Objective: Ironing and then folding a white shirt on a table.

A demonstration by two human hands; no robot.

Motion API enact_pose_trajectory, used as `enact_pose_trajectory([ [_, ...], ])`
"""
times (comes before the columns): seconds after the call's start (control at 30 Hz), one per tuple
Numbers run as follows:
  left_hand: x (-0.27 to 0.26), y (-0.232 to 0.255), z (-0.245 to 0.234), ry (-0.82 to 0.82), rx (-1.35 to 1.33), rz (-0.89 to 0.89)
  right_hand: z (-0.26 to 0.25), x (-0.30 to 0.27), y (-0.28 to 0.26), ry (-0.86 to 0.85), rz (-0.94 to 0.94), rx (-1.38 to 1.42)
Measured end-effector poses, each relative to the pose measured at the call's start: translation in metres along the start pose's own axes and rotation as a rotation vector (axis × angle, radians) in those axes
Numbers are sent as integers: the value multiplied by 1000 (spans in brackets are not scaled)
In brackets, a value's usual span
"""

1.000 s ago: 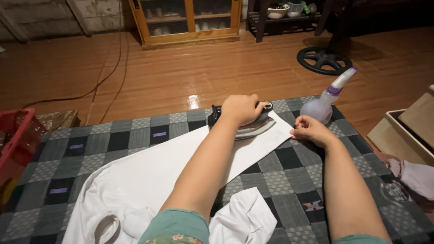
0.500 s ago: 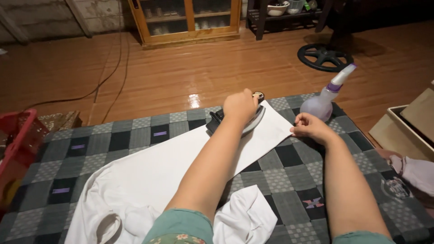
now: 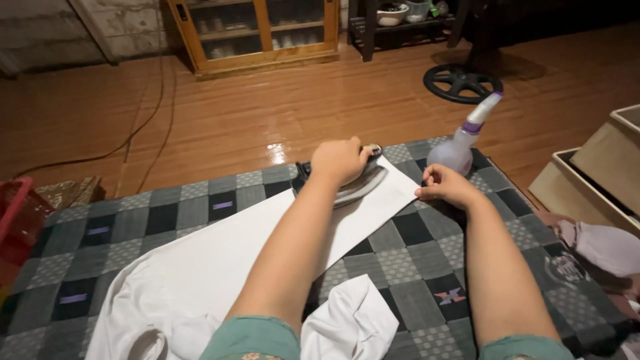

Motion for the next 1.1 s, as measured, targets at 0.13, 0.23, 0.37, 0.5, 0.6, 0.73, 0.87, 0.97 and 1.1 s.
enact_pose_trajectory([
  [0.13,0,12,8,-52,24,65,-7,9,11,-45,-9,19],
  [0.23,19,-23,33,88,-9,-234,-8,6,11,-22,24,-20],
  [0.37,17,-7,16,38,32,-101,-9,5,8,-27,20,-9],
  [0.5,9,17,9,12,50,77,-5,3,6,-29,27,27],
  [0.6,32,-5,39,20,14,-211,-6,0,4,11,54,38],
  [0.73,39,-11,52,-96,-35,-248,-10,3,13,11,55,22],
  [0.87,27,-25,53,-206,-71,-335,-10,9,16,-44,12,36],
  [0.97,4,-34,39,-220,-64,-323,-8,8,12,-47,4,41],
  [1.1,-44,-37,-6,-238,-30,-213,-13,10,20,-42,17,33],
])
Point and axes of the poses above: each hand's wrist, its own x-axis towards the middle knuckle, its own z-axis out of the palm, y = z × x, the point moved 10 cm from there along x, towards the middle knuckle, and after that the axes turned 6 degrees about -z, right-handed, at the moved point
